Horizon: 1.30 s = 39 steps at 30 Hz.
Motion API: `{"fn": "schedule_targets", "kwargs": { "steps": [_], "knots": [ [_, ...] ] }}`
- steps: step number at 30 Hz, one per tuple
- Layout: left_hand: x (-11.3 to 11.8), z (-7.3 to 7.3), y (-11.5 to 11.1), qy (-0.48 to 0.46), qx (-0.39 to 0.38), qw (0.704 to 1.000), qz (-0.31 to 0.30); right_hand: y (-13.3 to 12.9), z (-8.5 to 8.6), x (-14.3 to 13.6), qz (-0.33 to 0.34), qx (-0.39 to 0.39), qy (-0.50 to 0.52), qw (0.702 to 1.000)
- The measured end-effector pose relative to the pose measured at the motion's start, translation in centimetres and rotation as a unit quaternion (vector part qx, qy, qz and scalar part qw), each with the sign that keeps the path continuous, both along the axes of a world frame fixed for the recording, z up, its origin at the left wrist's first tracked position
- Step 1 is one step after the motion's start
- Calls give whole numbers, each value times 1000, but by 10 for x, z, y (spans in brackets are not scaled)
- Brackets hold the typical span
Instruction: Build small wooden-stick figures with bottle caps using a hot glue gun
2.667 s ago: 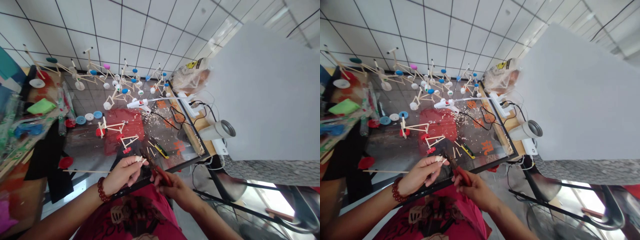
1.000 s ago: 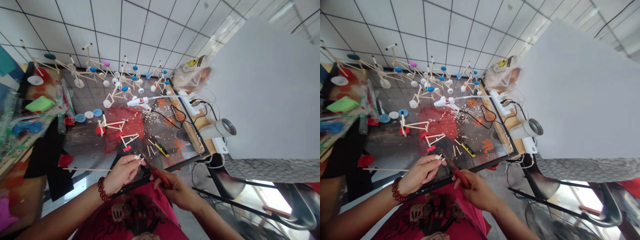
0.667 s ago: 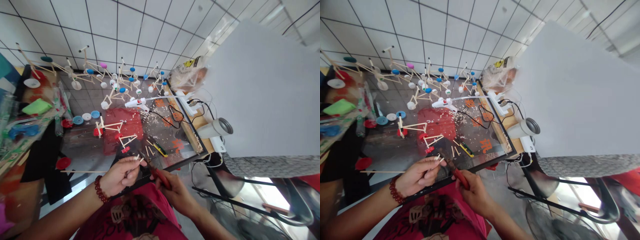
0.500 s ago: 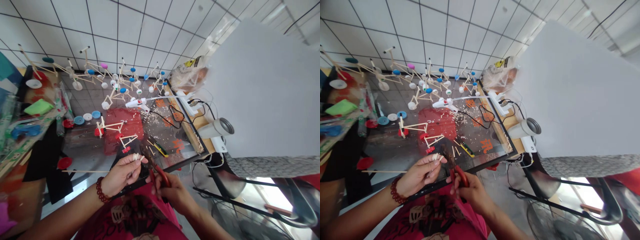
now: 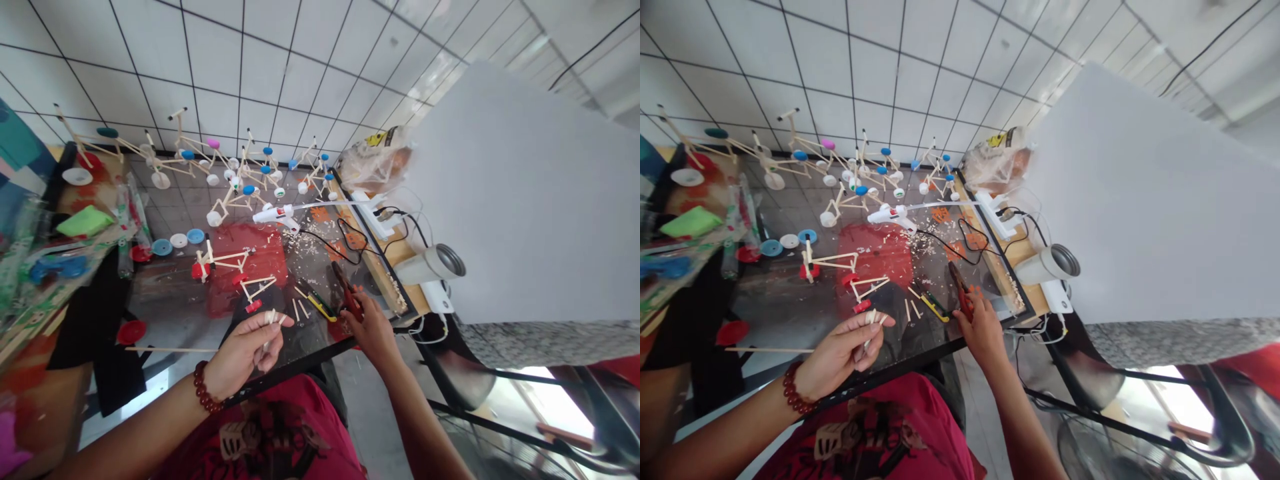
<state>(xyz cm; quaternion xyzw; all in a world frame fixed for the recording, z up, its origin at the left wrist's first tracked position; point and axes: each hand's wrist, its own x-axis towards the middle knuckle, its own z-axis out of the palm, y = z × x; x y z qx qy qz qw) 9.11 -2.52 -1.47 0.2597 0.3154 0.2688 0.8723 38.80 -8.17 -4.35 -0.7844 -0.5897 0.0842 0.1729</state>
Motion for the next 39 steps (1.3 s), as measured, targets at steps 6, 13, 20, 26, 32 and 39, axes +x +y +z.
{"fn": "schedule_targets", "kwargs": {
  "steps": [6, 13, 20, 26, 32, 39],
  "knots": [
    [1, -4, -2, 63, 85, 994, -17, 3, -17, 6, 10, 34, -76, 996],
    [2, -7, -4, 114, 173, 977, -43, 2, -3, -10, -1, 72, -133, 989],
    [1, -4, -8, 147, 257, 952, -84, -4, 51, -91, 200, 114, 120, 966],
    [-2, 0, -5, 217, 400, 885, -100, -5, 51, -112, 249, 87, 167, 950],
    [-5, -3, -9, 253, 501, 817, -128, -10, 58, -106, 305, 72, 82, 946],
    [-5, -15, -15, 282, 545, 777, -139, -11, 58, -104, 349, 54, 18, 935]
  ]
}}
